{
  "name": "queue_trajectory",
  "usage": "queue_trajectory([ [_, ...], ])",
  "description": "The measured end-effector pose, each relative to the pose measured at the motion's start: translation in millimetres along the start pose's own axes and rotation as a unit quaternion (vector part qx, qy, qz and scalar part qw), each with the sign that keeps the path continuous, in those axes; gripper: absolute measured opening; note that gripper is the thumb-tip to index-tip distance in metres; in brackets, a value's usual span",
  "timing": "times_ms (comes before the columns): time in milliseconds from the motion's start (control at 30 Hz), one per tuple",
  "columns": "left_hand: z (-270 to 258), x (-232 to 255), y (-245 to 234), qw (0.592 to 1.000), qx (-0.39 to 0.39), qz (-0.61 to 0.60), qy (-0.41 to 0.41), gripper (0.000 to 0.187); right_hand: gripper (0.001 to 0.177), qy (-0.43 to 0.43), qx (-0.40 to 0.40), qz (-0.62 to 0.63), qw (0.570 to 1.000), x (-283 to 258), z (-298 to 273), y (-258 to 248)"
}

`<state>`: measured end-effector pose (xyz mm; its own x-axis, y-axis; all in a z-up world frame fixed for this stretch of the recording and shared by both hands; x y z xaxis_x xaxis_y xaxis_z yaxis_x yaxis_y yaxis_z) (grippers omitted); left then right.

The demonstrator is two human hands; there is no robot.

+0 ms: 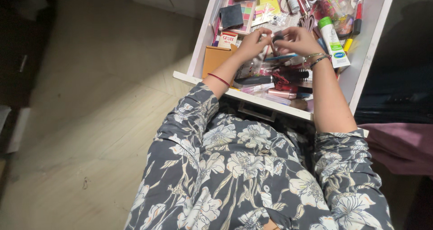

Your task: The person organizes a drawer by picking up and relocating various makeup products and beauty tools, including compacts, palettes, tubes, brushes, and small bags, by hand.

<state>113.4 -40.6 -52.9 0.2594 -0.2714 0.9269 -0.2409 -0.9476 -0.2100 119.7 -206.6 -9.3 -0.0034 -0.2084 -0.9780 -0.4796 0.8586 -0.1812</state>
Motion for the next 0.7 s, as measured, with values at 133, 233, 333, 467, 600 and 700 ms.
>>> queue_trajectory([
  [133,28.4,-19.2,3.3,0.997,-0.006,-0.05,0.052,0.046,0.028,-0.017,0.114,0.116,0.987,17.7,7.9,-33.6],
  [233,34.6,-24.2,8.4,0.989,-0.038,-0.104,0.099,0.056,0.025,0.029,0.085,0.184,0.979,21.1,1.5,-29.7],
  [333,34.6,-21.5,12.5,0.962,-0.101,-0.251,0.033,0.053,0.02,0.039,0.003,0.265,0.963,3.1,-2.2,-4.8],
  [467,16.3,-9.6,11.1,0.924,-0.131,-0.357,-0.032,0.05,0.018,0.029,-0.012,0.278,0.96,-8.5,-4.9,8.5],
  [600,5.2,4.5,13.4,0.915,-0.153,-0.372,-0.042,0.058,0.027,0.009,-0.042,0.245,0.969,-12.6,-5.4,13.3],
  [700,-4.3,16.9,16.2,0.919,-0.169,-0.354,-0.043,0.067,0.034,-0.007,-0.09,0.24,0.966,-22.6,-6.5,27.7],
])
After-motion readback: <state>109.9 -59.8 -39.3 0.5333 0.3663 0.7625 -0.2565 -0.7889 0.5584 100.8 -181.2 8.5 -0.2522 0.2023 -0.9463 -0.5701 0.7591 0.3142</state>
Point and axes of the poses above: each hand's wrist, its own z-axis towards the middle knuckle, its own y-axis out of the palm, x = y × z, the point moved 10 cm from there along z, towards the middle knuckle, and after that the axes turned 10 degrees about -y, right-handed, at the moved point
